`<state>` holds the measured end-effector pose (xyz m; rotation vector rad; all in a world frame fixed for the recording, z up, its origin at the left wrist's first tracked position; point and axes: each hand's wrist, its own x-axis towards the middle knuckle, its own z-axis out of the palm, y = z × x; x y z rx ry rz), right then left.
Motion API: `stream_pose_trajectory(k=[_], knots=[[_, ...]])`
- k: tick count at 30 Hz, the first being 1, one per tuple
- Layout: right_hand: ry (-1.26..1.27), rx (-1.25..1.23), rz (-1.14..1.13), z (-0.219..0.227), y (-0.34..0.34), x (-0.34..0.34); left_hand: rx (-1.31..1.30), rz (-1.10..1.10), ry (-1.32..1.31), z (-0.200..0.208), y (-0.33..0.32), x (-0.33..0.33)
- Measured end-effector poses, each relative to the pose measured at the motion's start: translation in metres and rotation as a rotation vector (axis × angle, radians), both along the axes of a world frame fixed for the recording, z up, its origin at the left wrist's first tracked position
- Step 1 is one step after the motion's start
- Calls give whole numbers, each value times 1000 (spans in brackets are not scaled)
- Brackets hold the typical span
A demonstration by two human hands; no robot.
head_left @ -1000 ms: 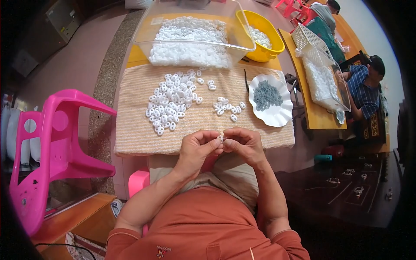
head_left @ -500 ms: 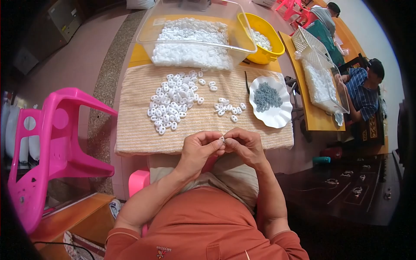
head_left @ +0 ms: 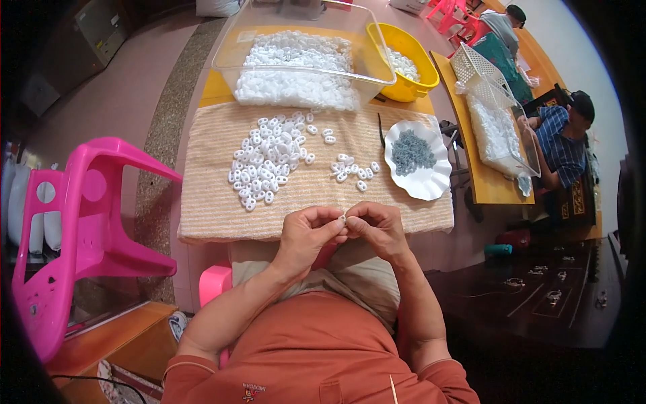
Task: Assembling small plastic components by inserting grey pins into white figure-eight-shaped pieces.
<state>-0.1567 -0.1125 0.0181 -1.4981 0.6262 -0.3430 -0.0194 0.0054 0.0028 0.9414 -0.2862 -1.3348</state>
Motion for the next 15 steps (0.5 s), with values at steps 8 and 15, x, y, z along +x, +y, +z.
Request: stream_pose_trajectory(k=[8, 15], knots=[[16, -3, -10, -2, -1, -1, -2, -2, -24, -4, 0, -1], [71, -210, -182, -1, -17, -6, 4, 36, 23, -5, -2, 0]])
